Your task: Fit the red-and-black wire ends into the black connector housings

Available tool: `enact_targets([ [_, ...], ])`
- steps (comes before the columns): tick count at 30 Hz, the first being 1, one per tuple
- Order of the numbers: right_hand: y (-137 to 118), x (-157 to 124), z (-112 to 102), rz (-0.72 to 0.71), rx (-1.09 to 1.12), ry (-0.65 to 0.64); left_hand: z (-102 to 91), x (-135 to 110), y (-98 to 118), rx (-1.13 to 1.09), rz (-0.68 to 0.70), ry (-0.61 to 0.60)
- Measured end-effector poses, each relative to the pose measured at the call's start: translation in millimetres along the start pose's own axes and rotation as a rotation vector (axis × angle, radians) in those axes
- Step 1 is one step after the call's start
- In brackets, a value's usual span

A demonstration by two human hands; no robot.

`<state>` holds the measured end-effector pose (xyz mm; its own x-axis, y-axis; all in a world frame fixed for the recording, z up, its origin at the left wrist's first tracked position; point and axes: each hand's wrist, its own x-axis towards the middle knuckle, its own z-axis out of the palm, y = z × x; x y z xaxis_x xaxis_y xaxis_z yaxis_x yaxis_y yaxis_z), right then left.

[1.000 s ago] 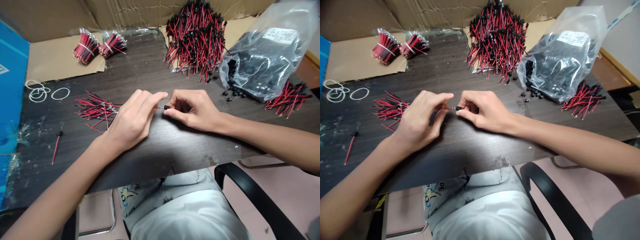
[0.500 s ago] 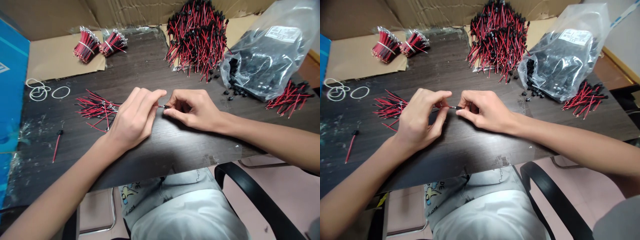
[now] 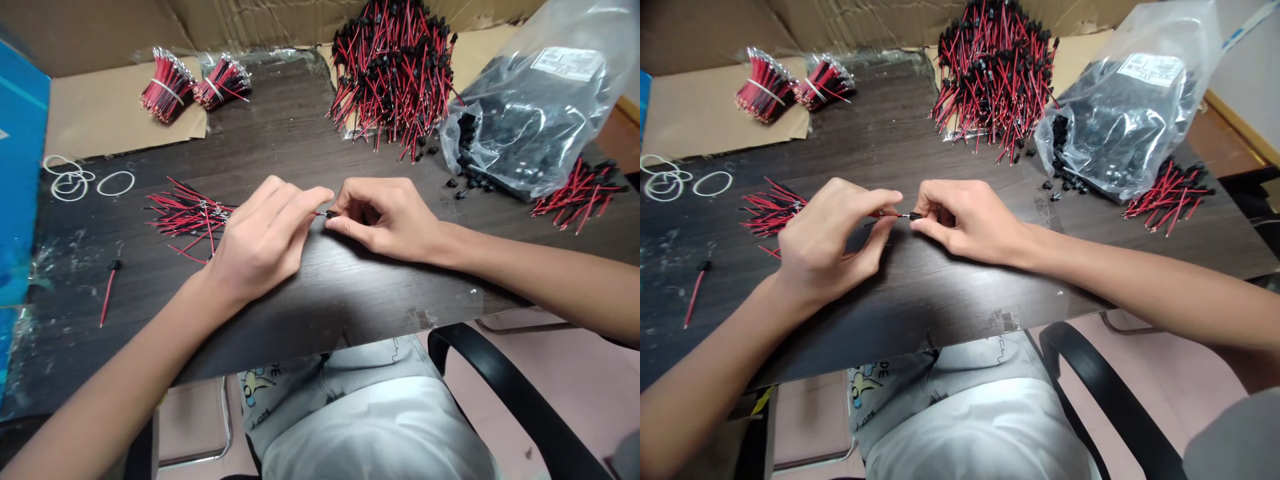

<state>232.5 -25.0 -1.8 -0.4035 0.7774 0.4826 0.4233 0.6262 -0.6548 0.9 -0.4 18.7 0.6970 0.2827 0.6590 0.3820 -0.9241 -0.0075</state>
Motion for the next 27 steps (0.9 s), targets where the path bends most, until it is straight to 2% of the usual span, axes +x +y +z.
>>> enact_targets([
  [4, 0.1, 0.2, 0.5, -0.017, -0.014, 0.007, 1.5, 0.4, 2.5, -0.019, 0.029, 0.022],
  [9, -0.4, -0.8, 1.5, -0.046, -0.062, 0.012, 3.7, -2.1, 3.5, -0.037, -0.017, -0.02],
  [15, 1.6, -2.8, 1.8, -0.105, -0.08, -0.007, 4.2, -2.4, 6.4, -0.084, -0.024, 0.01],
  [21, 3.2, -2.7, 0.9, -0.105, -0.091, -0.053, 7.2, -4.6, 7.4, -0.066, -0.03, -0.044],
  [27, 3.1, -1.0, 1.4, -0.089, -0.067, -0.055, 9.3, -4.1, 6.6, -0.066, -0.031, -0.025],
])
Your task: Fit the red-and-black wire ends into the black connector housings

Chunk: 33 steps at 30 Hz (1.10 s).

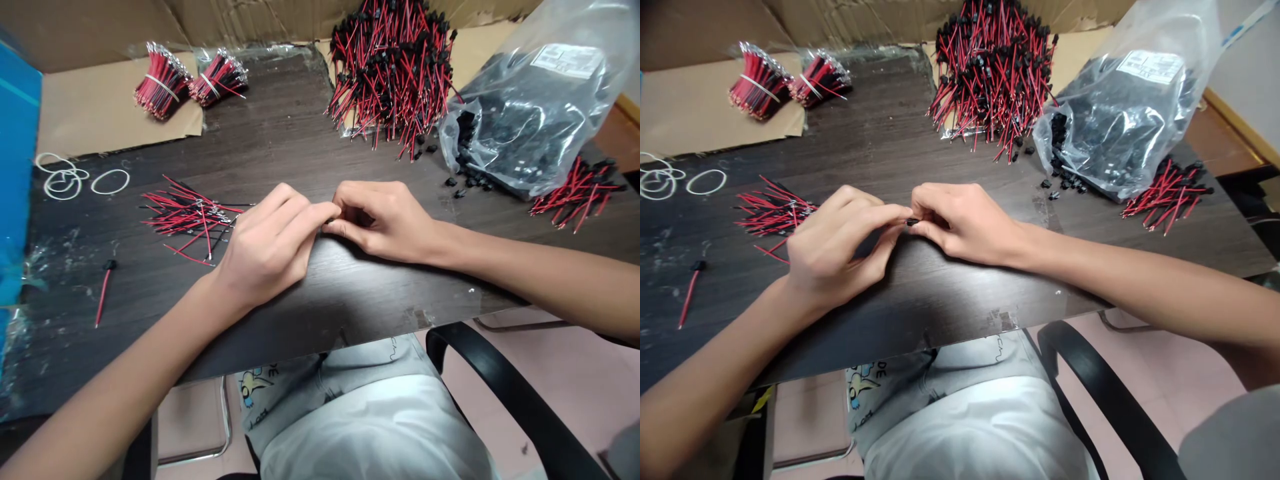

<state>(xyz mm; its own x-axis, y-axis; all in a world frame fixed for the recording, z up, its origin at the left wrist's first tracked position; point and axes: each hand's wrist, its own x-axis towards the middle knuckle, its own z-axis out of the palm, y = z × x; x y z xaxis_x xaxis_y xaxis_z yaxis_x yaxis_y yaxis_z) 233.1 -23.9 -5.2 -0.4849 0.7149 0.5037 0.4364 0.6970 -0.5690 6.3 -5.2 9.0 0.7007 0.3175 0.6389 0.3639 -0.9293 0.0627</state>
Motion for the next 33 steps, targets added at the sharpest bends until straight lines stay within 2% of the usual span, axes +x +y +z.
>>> enact_targets([
  [6, 0, 2, -2, 0.101, 0.101, 0.067, -0.8, 2, -6, 0.015, 0.002, 0.023],
  [13, -2, 2, -5, 0.217, 0.13, 0.069, -5.6, -1, -16, 0.077, -0.086, 0.001],
  [17, -3, 3, -5, 0.255, 0.152, 0.085, -7.1, -3, -21, 0.062, -0.09, -0.013],
  [23, -3, 4, -5, 0.319, 0.194, 0.098, -7.6, -3, -20, 0.073, -0.107, -0.076],
  [28, -2, 6, -6, 0.373, 0.246, 0.098, -7.4, -3, -19, 0.065, -0.07, -0.099],
  [33, -2, 7, -6, 0.403, 0.28, 0.096, -7.0, -3, -15, 0.055, -0.057, -0.071],
])
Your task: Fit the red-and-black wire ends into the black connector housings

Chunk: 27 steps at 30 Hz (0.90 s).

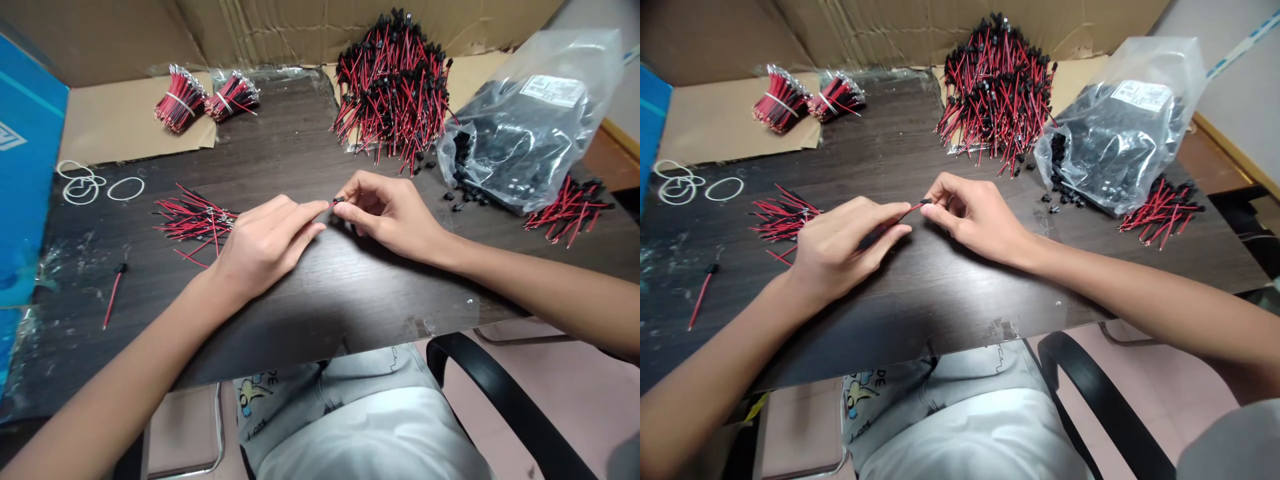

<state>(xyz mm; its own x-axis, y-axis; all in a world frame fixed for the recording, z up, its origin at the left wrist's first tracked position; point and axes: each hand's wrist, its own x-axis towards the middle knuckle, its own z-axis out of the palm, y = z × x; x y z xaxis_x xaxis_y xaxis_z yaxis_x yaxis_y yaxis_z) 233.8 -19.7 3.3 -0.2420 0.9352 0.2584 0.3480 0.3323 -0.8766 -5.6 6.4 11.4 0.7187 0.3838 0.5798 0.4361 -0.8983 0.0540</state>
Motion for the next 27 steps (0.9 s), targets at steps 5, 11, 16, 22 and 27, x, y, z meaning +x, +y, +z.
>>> enact_targets([
  [5, 0, -1, 0, 0.026, 0.046, 0.005, -2.0, 1, 6, -0.037, 0.022, 0.079],
  [11, -2, -3, 2, 0.08, 0.09, 0.014, 0.5, 2, 10, -0.098, 0.043, 0.067],
  [16, -3, -6, 4, 0.008, 0.126, 0.035, 3.9, 1, 10, -0.113, 0.085, 0.042],
  [22, -8, -10, 5, -0.209, -0.09, 0.05, 2.3, 1, 8, -0.14, 0.06, 0.031],
  [27, -9, -9, 2, -0.362, -0.263, 0.033, 0.5, 2, 4, -0.116, 0.04, 0.027],
])
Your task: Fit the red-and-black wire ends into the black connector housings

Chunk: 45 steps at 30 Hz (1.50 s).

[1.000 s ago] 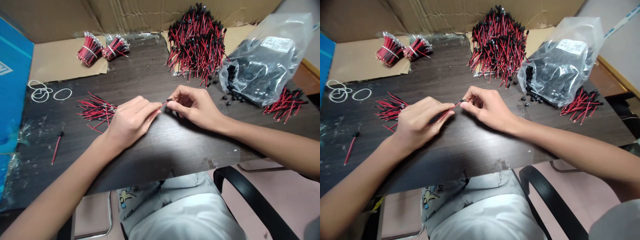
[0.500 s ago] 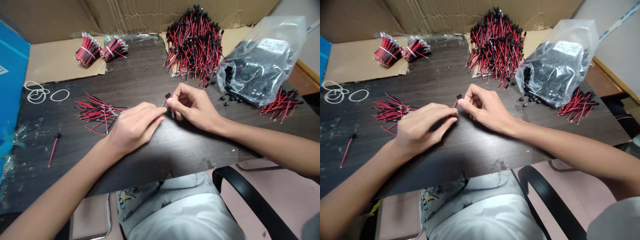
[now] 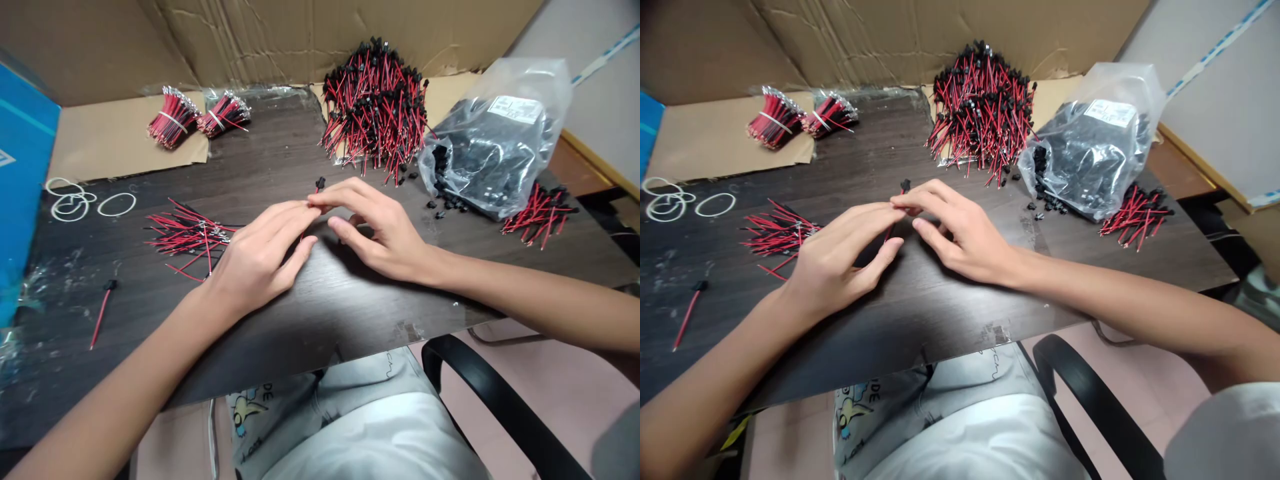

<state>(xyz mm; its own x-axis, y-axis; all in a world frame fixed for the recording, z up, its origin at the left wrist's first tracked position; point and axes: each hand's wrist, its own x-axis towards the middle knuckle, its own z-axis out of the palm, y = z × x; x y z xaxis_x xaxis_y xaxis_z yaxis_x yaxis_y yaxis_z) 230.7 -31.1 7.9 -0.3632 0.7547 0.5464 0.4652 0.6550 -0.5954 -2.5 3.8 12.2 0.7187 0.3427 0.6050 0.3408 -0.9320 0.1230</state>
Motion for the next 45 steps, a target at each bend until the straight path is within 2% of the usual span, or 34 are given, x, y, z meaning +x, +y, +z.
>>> enact_targets([
  [7, 4, -1, 4, -0.043, -0.062, -0.049, 2.8, -1, -6, 0.046, -0.002, -0.042],
  [17, 8, 0, 2, -0.022, -0.078, -0.033, 6.5, -1, -5, 0.063, -0.037, -0.176],
  [23, 11, 3, -2, -0.029, -0.093, 0.006, 5.8, -1, -5, 0.043, -0.012, -0.197],
  [26, 16, 12, -20, -0.003, -0.207, 0.085, 3.8, -1, -8, 0.052, 0.013, -0.172],
  [29, 30, 25, -52, 0.133, -0.331, 0.239, 2.5, -2, -12, 0.067, -0.016, -0.148],
  [32, 57, 31, -85, 0.266, -0.442, 0.383, 2.1, -3, -13, 0.076, -0.036, -0.159],
  [34, 78, 31, -100, 0.316, -0.531, 0.409, 1.8, -3, -13, 0.09, -0.024, -0.168],
  [35, 88, 30, -104, 0.354, -0.575, 0.396, 1.7, -3, -14, 0.101, -0.017, -0.17],
  [38, 104, 26, -108, 0.505, -0.683, 0.204, 1.0, -4, -15, 0.135, -0.005, -0.172],
  [40, 103, 24, -106, 0.563, -0.74, 0.11, 0.5, -4, -17, 0.156, -0.004, -0.177],
  [45, 88, 28, -105, 0.614, -0.832, 0.047, -0.8, -3, -18, 0.197, 0.011, -0.198],
])
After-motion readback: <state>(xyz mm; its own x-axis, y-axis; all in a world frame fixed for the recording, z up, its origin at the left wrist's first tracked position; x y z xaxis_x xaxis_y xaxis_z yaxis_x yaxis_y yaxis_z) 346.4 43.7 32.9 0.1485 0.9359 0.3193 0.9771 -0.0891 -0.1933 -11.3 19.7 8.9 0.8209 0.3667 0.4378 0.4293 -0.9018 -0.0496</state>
